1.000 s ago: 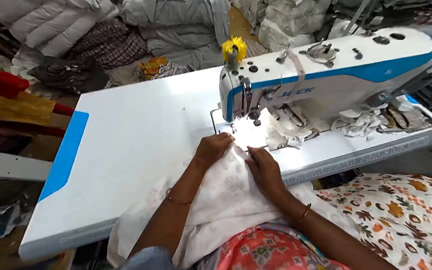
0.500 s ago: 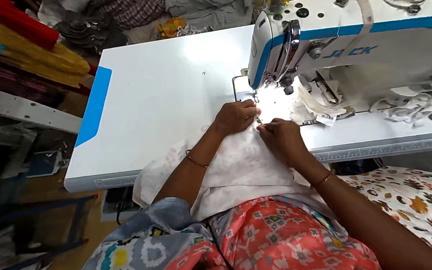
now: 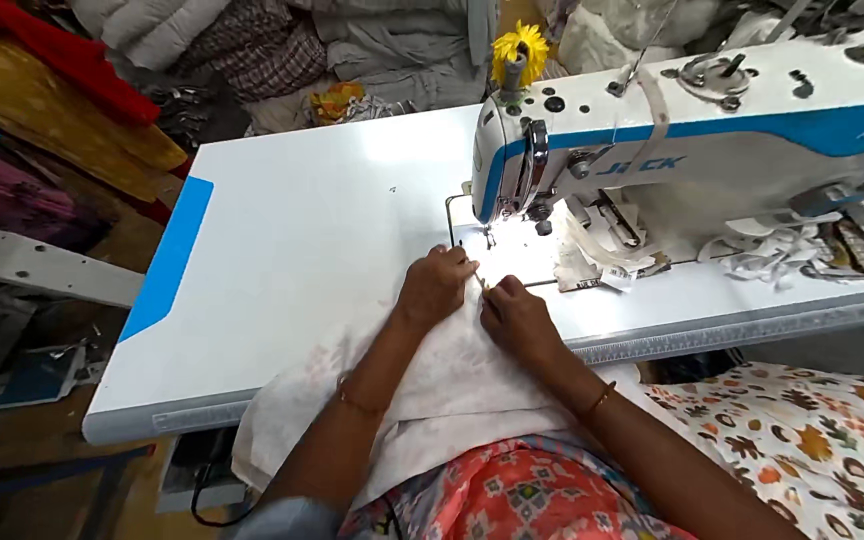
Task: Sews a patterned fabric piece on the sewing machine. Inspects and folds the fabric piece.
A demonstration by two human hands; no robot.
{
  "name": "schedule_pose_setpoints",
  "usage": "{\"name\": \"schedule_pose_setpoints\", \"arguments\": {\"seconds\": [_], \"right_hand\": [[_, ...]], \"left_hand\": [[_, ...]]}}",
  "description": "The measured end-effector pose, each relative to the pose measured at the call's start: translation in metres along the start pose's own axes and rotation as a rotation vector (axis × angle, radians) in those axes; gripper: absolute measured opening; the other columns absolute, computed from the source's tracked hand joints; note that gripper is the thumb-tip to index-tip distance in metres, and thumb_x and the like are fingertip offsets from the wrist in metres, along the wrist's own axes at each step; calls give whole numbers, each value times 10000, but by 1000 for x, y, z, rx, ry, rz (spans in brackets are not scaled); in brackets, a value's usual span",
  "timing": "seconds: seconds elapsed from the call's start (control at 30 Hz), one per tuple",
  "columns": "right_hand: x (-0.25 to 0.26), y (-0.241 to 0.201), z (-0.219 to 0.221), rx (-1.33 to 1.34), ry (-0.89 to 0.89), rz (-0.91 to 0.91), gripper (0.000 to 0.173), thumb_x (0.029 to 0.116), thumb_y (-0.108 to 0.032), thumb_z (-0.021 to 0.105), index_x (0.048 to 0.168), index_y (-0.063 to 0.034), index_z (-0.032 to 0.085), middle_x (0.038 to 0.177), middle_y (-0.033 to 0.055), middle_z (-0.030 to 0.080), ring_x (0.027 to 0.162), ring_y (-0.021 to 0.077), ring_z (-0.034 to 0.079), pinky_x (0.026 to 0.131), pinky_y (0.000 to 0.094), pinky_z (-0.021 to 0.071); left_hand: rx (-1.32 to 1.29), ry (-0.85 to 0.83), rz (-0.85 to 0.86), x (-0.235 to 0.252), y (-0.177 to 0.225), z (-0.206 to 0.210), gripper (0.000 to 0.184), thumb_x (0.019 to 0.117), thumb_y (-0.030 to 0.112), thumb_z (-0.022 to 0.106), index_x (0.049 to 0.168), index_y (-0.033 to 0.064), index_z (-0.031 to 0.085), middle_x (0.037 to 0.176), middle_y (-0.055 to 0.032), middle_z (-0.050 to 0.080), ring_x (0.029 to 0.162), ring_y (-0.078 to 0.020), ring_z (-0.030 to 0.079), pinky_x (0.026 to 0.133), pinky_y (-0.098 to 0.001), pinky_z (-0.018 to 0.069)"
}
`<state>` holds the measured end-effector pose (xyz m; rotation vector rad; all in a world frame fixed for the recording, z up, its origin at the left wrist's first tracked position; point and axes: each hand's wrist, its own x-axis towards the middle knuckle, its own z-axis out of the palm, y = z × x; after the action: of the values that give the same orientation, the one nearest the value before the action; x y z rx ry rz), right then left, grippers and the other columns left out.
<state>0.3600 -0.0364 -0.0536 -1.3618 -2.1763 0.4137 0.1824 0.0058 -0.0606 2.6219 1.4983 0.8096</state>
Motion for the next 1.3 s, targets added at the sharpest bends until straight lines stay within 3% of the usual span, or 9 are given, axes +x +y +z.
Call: {"name": "schedule_pose_setpoints", "arguments": {"seconds": [0.1, 0.2, 0.67, 0.8, 0.87, 1.0, 1.13, 1.2, 1.3], "right_hand": [[-13, 4, 1, 3, 45, -3, 89, 884, -20, 694, 929, 49, 727, 896, 187, 669, 707, 283, 695, 628, 401, 607], [-22, 9, 8, -51, 154, 2, 103, 886, -20, 676, 923, 60, 730, 878, 179, 669, 687, 270, 700, 610, 378, 610], [2, 17, 13, -44, 184, 22, 94, 888, 1, 699, 944, 73, 723, 899, 190, 651, 686, 273, 688, 611, 370, 605], [3, 17, 13, -29, 184, 39, 80, 885, -7, 713, 919, 66, 712, 901, 197, 654, 694, 280, 693, 613, 382, 606], [2, 18, 11, -15, 188, 23, 85, 888, -17, 713, 905, 67, 709, 890, 197, 655, 699, 285, 696, 621, 385, 607], [1, 18, 9, -14, 198, 11, 82, 889, -18, 704, 869, 61, 710, 870, 191, 658, 683, 277, 693, 605, 373, 602], [-1, 16, 10, -13, 189, 38, 85, 902, -17, 685, 880, 61, 710, 855, 183, 656, 689, 273, 695, 616, 373, 605], [-3, 16, 8, -16, 184, 25, 103, 907, -35, 685, 878, 57, 722, 849, 182, 668, 696, 278, 702, 623, 376, 606], [-4, 18, 10, -35, 197, 17, 98, 900, -28, 682, 852, 53, 708, 847, 180, 661, 674, 270, 696, 603, 364, 604]], "left_hand": [[122, -142, -295, -17, 45, 4, 392, 1032, 271, 558, 1370, 101, 662, 1377, -159, 632, 1222, -410, 612, 859, -602, 533], [21, -159, -264, -19, 41, 26, 534, 1060, 435, 395, 1509, 183, 537, 1584, -68, 477, 1487, -351, 399, 1135, -660, 334], [-28, -98, -131, 6, 9, 33, 468, 1053, 423, 441, 1388, 182, 661, 1502, -64, 571, 1444, -356, 460, 1124, -650, 347], [-83, 22, -67, -6, 23, 31, 352, 989, 228, 562, 1235, 48, 737, 1338, -182, 669, 1332, -398, 572, 1094, -638, 422], [-68, -54, -234, -22, 59, 21, 367, 982, 153, 557, 1297, 24, 694, 1411, -200, 615, 1365, -419, 535, 1079, -665, 421], [30, -175, -410, -39, 87, 9, 563, 974, 372, 457, 1494, 182, 555, 1592, -149, 445, 1473, -482, 362, 1023, -879, 160], [-12, -119, -140, -42, 52, 17, 617, 964, 487, 502, 1429, 97, 613, 1525, -113, 541, 1449, -372, 454, 1102, -760, 297], [19, -203, -252, -46, 77, 10, 705, 955, 503, 489, 1496, 53, 527, 1589, -160, 447, 1485, -450, 361, 1080, -809, 247], [92, -143, -299, -50, 77, 12, 647, 961, 541, 441, 1488, 187, 563, 1574, -189, 457, 1445, -513, 390, 992, -888, 210]]}}
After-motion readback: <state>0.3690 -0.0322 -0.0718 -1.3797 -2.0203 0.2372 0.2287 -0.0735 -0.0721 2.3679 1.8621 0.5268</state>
